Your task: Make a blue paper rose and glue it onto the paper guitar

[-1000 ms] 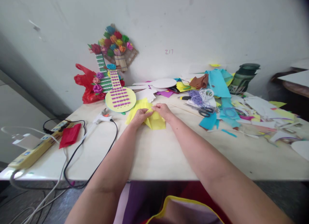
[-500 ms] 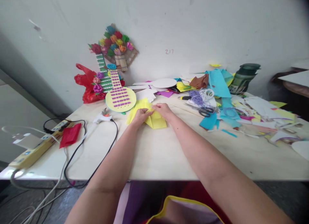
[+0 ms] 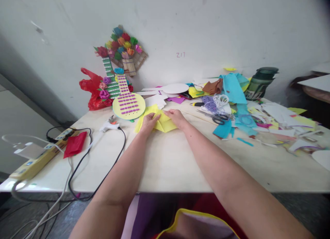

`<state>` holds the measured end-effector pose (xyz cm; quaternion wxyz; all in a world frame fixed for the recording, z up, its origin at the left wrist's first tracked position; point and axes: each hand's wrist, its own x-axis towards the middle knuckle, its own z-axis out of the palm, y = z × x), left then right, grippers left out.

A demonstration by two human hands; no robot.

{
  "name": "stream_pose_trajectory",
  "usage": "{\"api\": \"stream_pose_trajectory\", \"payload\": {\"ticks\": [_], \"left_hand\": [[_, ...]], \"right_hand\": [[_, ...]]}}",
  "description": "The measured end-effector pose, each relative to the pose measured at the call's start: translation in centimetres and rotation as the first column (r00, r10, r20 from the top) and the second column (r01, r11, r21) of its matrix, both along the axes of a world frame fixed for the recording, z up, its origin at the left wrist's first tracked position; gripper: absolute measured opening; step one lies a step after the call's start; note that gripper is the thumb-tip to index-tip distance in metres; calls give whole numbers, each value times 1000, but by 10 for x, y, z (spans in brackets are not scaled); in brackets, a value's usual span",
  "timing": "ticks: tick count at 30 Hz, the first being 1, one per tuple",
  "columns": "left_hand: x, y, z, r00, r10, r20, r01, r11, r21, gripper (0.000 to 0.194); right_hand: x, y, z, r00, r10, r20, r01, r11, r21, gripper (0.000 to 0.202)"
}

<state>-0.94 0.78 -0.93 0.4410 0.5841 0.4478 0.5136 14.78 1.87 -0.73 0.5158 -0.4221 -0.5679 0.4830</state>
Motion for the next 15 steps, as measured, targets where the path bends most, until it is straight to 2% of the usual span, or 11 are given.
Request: {"api": "stream_pose_trajectory", "payload": {"ticks": [2,4,7,12,15], "left_hand": [[0,2,-1,996,40,75,-42,999,23,33],[1,4,-1,979,131,159,-139,990,36,34],[0,8,-2,927,266,264,-288,957,46,34],[-1,10,0,841,389,377,-434,900,40,32],[0,7,1,809,424,408,-471,882,17,31]], "right_hand": [[0,0,2,994,-6,-106,1,999,-50,36],[0,-1,3,979,-11,-203,-14,993,-119,39],[-2,-2,5,951,81,-298,-141,973,-184,40],[-14,-10,6,900,277,-337,-356,913,-201,33],[-25,-14,4,915,262,-306,-334,918,-214,25]]}}
